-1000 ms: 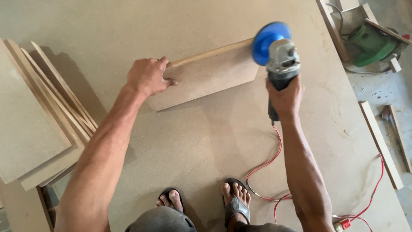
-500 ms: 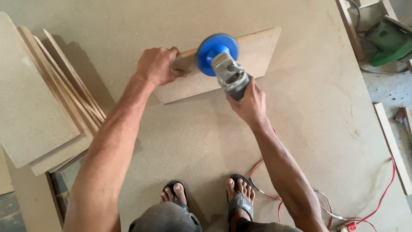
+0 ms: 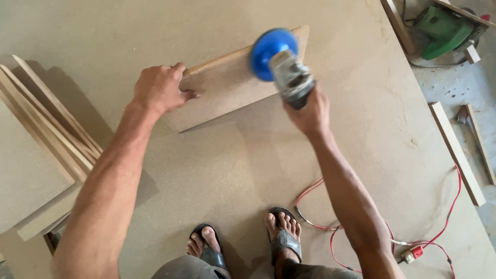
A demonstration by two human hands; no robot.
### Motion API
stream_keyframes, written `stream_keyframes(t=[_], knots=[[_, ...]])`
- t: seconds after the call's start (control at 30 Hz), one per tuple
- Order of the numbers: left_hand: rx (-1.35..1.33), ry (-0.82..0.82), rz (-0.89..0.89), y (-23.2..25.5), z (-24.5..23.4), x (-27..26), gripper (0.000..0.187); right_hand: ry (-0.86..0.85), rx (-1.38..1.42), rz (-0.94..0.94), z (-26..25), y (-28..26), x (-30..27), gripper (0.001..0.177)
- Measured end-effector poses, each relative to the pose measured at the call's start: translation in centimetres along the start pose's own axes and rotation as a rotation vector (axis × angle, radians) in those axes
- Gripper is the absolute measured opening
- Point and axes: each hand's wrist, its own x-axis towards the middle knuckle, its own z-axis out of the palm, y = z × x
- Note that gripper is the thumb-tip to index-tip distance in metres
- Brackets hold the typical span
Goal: The person sands the edges of a wooden board using a power sander.
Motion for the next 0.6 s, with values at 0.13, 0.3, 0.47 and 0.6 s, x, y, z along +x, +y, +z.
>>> stream_keyframes(t=[0.13,0.3,0.47,0.6], knots=[[0.022,0.06,0.037,-0.1,0.5,0.0,0.081,0.228,0.074,-0.001,-3.7,2.5,1.7,0.058],[0.035,0.146,0.062,-0.4,1.4,-0.1,0.081,0.298,0.237,0.214,-6.1,5.1,2.9,0.052],[0.043,0.034,0.003,-0.1,0.4,0.2,0.084,0.326,0.184,0.044,-5.1,3.9,1.6,0.053],[-0.016,0.022,-0.015,0.3,-0.1,0.1,0.077,0.238,0.27,0.036,-2.2,0.2,-0.8,0.056]])
